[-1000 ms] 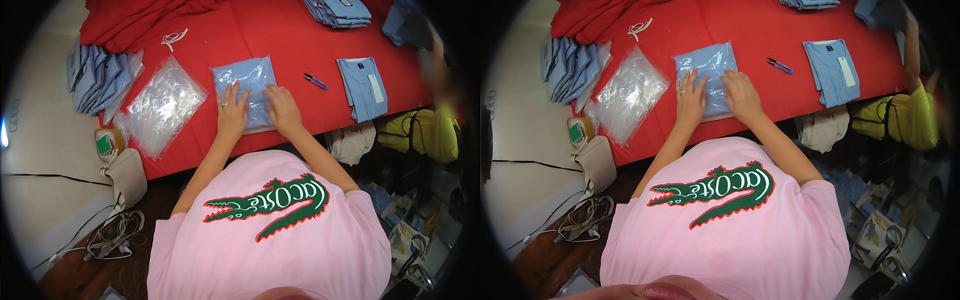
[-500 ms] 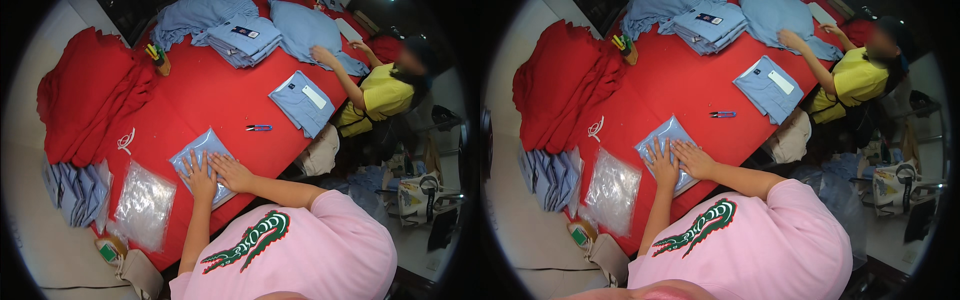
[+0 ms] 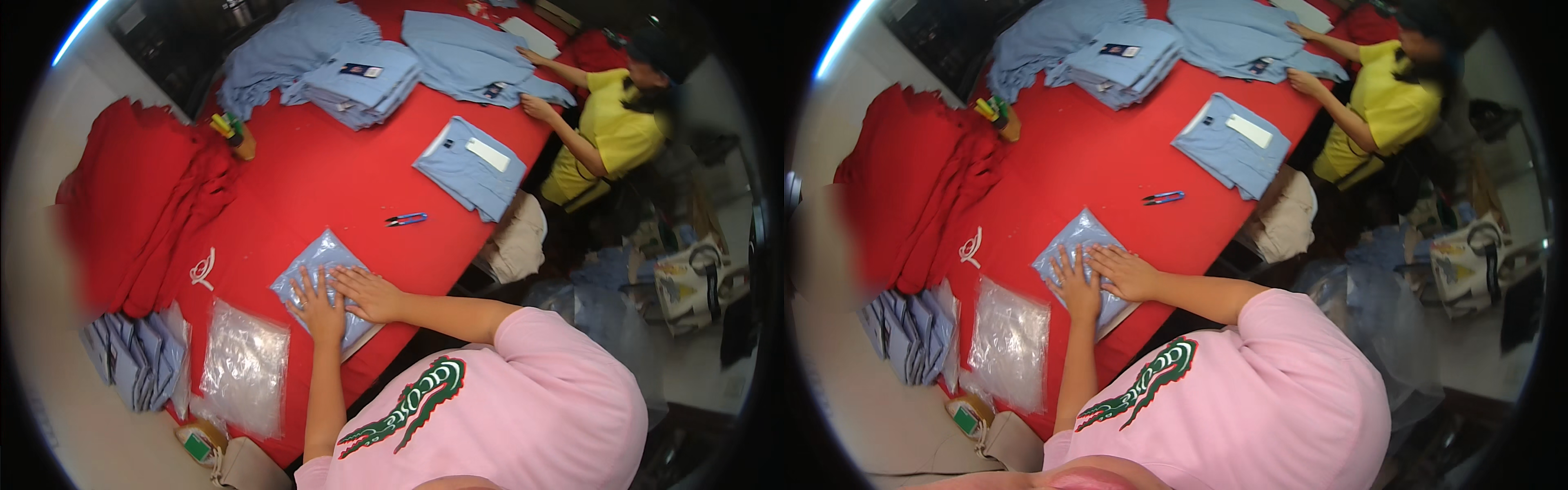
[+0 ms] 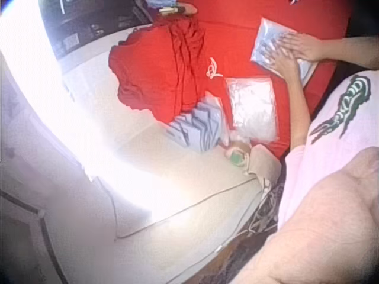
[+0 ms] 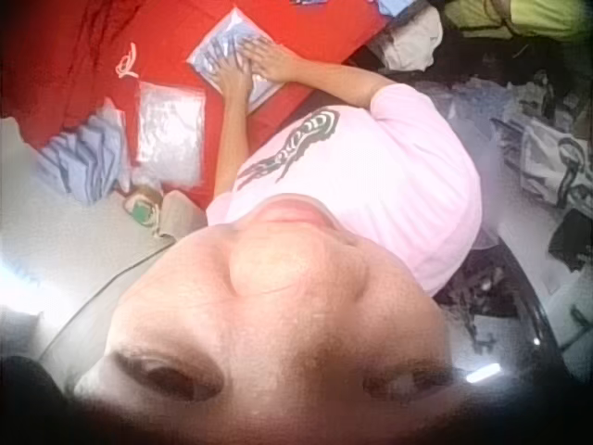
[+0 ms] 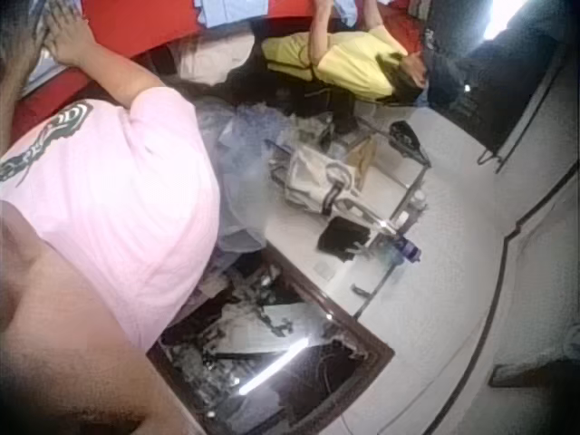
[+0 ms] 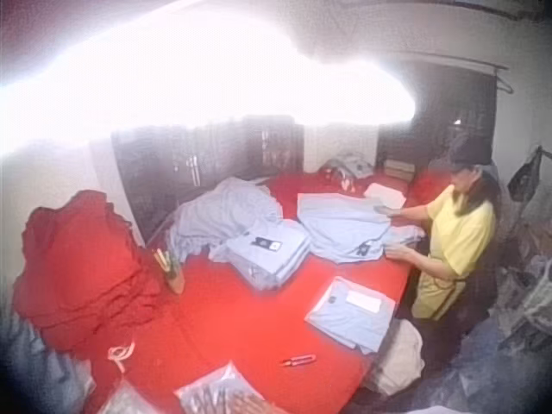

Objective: The person packages folded blue shirts into plastic bags, sealing them with adhesive tape and trimming excess plastic using small shears.

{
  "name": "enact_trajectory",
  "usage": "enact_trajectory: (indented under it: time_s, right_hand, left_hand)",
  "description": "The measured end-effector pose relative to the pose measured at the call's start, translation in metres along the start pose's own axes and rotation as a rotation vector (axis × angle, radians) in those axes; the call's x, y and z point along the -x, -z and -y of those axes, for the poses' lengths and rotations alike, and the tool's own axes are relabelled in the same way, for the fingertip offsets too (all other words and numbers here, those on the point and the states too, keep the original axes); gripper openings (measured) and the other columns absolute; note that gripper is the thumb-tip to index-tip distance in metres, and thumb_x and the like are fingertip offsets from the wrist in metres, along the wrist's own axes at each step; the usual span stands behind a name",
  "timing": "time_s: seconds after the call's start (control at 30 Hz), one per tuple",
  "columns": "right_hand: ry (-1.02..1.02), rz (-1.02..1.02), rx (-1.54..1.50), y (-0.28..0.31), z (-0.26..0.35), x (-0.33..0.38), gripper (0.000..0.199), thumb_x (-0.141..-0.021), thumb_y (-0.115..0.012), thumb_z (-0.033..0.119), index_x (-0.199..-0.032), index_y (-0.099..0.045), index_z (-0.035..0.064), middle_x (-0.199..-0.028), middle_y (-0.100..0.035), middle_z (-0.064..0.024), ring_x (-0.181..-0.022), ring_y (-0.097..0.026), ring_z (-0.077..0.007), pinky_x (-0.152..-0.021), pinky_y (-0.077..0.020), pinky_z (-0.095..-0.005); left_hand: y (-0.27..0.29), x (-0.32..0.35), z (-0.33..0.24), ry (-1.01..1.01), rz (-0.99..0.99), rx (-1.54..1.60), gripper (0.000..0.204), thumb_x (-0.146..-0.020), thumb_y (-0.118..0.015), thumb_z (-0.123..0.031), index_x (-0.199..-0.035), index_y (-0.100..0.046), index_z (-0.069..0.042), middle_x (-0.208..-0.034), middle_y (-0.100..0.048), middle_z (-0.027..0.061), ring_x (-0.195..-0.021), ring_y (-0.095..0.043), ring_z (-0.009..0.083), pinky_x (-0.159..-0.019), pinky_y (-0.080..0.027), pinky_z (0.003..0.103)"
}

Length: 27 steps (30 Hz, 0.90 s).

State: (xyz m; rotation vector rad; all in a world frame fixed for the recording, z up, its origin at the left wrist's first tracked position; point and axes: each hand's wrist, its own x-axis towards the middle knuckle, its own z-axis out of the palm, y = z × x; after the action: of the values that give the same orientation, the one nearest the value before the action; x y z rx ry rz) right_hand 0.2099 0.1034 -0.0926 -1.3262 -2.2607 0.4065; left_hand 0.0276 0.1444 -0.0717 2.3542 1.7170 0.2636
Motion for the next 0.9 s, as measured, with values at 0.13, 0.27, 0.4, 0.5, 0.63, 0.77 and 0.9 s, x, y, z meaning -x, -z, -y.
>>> enact_trajectory:
  time_s: [0.13, 0.27, 0.4, 0.5, 0.63, 0.77, 0.9]
  right_hand:
    - [0.108, 0.199, -0.076, 0.031, 0.012, 0.021, 0.103, -0.089, -0.078, 0.052, -0.172, -0.029, 0.0134, -0.18, -0.017, -0.0195, -0.167, -0.015, -0.0384, -0.128, -0.013, -0.0725]
    - [0.254, 0.234, 0.046, 0.013, 0.015, 0.084, 0.115, -0.078, -0.085, 0.059, -0.172, -0.03, 0.0217, -0.18, -0.019, -0.0193, -0.166, -0.018, -0.0402, -0.12, -0.0135, -0.0843]
    - [0.266, 0.224, -0.002, 0.033, 0.016, 0.101, 0.105, -0.084, -0.082, 0.053, -0.17, -0.034, 0.0181, -0.176, -0.026, -0.0244, -0.163, -0.028, -0.0401, -0.113, -0.0296, -0.0833]
    - [0.309, 0.126, 0.148, 0.015, 0.018, 0.112, 0.094, -0.09, -0.076, 0.048, -0.169, -0.035, 0.0168, -0.17, -0.034, -0.0291, -0.159, -0.036, -0.0425, -0.11, -0.0354, -0.0814]
    - [0.415, -0.066, 0.422, -0.009, 0.032, 0.125, 0.064, -0.104, -0.058, 0.031, -0.164, -0.042, 0.0139, -0.15, -0.054, -0.0346, -0.14, -0.057, -0.0454, -0.091, -0.0523, -0.0745]
    - [0.2, 0.121, 0.179, 0.022, 0.053, 0.14, 0.044, -0.105, -0.054, 0.023, -0.146, -0.058, 0.0083, -0.123, -0.07, -0.0268, -0.111, -0.072, -0.043, -0.076, -0.0604, -0.0623]
    - [0.066, -0.027, -0.051, 0.115, 0.098, 0.224, 0.022, -0.102, -0.056, 0.018, -0.114, -0.07, 0.0062, -0.098, -0.077, -0.0244, -0.095, -0.076, -0.0428, -0.079, -0.0594, -0.0564]
  left_hand:
    - [-0.007, 0.039, 0.001, 0.354, -0.22, 0.326, 0.08, -0.101, -0.071, -0.042, -0.168, -0.038, -0.014, -0.177, -0.023, 0.0246, -0.164, -0.019, 0.0437, -0.129, -0.018, 0.062]
    - [-0.039, 0.101, 0.028, 0.424, -0.315, 0.682, 0.082, -0.097, -0.078, -0.025, -0.164, -0.038, -0.001, -0.164, -0.04, 0.0299, -0.146, -0.049, 0.043, -0.116, -0.044, 0.051]
    - [-0.017, 0.106, 0.024, 0.688, -0.183, 0.961, 0.076, -0.097, -0.078, -0.022, -0.159, -0.043, 0.003, -0.146, -0.058, 0.0248, -0.125, -0.063, 0.0368, -0.106, -0.051, 0.047]
    - [-0.01, 0.088, 0.055, 0.787, -0.012, 1.061, 0.059, -0.098, -0.078, -0.023, -0.145, -0.056, 0.004, -0.125, -0.072, 0.0183, -0.105, -0.069, 0.0297, -0.091, -0.055, 0.042]
    - [-0.014, 0.082, 0.097, 0.677, 0.152, 0.807, 0.048, -0.096, -0.081, -0.028, -0.128, -0.066, 0.005, -0.119, -0.074, 0.0166, -0.102, -0.07, 0.0261, -0.085, -0.054, 0.038]
    - [-0.01, 0.079, 0.029, 0.563, -0.259, 0.522, 0.058, -0.098, -0.081, -0.034, -0.132, -0.062, 0.009, -0.135, -0.065, 0.0249, -0.119, -0.064, 0.0355, -0.103, -0.053, 0.044]
    - [0.053, 0.092, -0.141, -0.091, -0.405, 0.535, 0.05, -0.107, -0.07, -0.032, -0.135, -0.061, 0.008, -0.139, -0.063, 0.0218, -0.123, -0.063, 0.0351, -0.11, -0.049, 0.044]
